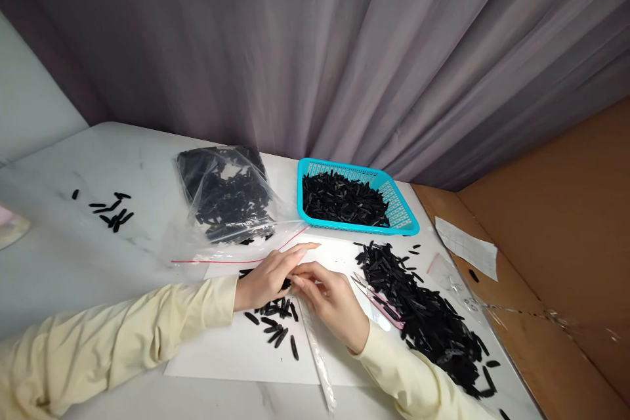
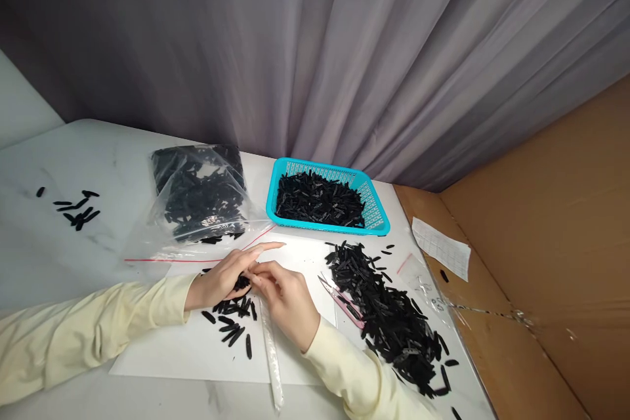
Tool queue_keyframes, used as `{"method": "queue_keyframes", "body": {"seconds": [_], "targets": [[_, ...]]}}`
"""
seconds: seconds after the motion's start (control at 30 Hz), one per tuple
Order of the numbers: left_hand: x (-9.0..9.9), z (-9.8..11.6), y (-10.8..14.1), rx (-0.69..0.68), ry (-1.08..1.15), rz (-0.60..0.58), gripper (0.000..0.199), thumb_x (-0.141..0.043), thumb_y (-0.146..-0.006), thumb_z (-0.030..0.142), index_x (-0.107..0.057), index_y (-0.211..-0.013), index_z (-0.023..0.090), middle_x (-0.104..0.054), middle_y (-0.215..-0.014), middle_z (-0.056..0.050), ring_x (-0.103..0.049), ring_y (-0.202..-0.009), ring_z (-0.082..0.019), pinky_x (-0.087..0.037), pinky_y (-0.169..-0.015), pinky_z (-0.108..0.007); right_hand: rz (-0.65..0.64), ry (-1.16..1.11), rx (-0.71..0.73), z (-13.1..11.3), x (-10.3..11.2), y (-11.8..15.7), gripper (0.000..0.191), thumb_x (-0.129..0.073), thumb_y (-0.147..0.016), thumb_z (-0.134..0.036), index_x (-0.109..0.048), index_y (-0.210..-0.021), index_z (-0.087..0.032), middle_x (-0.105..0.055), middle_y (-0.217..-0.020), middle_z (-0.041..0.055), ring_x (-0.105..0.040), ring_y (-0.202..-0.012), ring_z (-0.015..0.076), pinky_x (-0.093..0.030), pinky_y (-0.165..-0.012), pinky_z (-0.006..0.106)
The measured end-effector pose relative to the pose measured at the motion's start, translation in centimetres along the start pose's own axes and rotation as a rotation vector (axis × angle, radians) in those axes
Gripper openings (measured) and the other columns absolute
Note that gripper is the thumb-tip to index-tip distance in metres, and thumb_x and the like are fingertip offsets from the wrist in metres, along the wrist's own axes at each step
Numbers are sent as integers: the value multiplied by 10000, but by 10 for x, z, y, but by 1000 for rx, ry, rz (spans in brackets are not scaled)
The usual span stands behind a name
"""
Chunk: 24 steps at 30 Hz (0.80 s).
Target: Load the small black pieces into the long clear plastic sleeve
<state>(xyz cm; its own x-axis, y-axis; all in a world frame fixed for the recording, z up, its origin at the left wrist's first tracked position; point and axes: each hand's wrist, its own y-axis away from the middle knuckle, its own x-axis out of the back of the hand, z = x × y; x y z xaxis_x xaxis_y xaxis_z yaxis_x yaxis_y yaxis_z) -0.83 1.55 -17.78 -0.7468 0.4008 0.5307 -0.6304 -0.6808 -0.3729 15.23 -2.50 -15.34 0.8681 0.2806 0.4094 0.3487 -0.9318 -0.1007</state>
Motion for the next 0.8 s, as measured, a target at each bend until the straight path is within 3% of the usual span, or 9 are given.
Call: {"method": "queue_keyframes", "body": {"seconds": [0.1,0.2,0.3,0.4,0.5,0.6,0.8], "targets": [[2,3,-2,52,41,-17,474,-456,-836,206,-414,-1305,150,-637,-1074,-120,-596,-933,-239,-489,-786,-381,-54,204,157,1,2,0,171,-411,-901,-152,-571,-933,-200,-671,-864,64,-615,-745,164,-479,-698,276],[4,7,-5,89,91,-30,450,-402,-865,216,-425,-1308,139,-670,-863,-68,-607,-789,-207,-491,-715,-344,-145,447,295,1,5,0,264,-352,-860,-80,-543,-1017,-173,-649,-861,92,-594,-748,186,-475,-641,281],[5,11,-7,151,152,-28,431,-283,-906,196,-445,-1302,145,-617,-615,3,-578,-628,-169,-476,-641,-296,-239,652,382,1,8,-1,357,-357,-771,-24,-509,-1073,-138,-632,-863,112,-578,-734,202,-453,-560,274],[4,12,-8,154,164,2,429,-277,-902,192,-477,-1279,149,-588,-564,16,-558,-581,-158,-462,-621,-280,-294,736,416,1,11,-1,373,-375,-733,-12,-509,-1062,-124,-620,-840,113,-568,-703,202,-430,-518,265],[3,8,-5,106,130,33,420,-331,-873,192,-500,-1256,158,-640,-693,-18,-582,-644,-171,-464,-650,-294,-293,708,408,3,10,-3,374,-369,-743,-16,-508,-1071,-129,-615,-844,114,-566,-680,205,-439,-521,276],[2,3,-3,66,81,11,439,-386,-840,190,-483,-1267,163,-660,-810,-42,-599,-742,-197,-468,-712,-327,-234,521,369,4,8,-4,347,-354,-783,-22,-518,-1056,-158,-628,-856,98,-580,-718,197,-478,-607,290],[0,5,-6,65,109,67,377,-372,-873,217,-544,-1203,159,-660,-782,-72,-603,-816,-230,-469,-701,-330,-102,227,197,-3,7,-6,228,-346,-884,-100,-552,-917,-194,-580,-664,12,-533,-555,136,-460,-587,247]]}}
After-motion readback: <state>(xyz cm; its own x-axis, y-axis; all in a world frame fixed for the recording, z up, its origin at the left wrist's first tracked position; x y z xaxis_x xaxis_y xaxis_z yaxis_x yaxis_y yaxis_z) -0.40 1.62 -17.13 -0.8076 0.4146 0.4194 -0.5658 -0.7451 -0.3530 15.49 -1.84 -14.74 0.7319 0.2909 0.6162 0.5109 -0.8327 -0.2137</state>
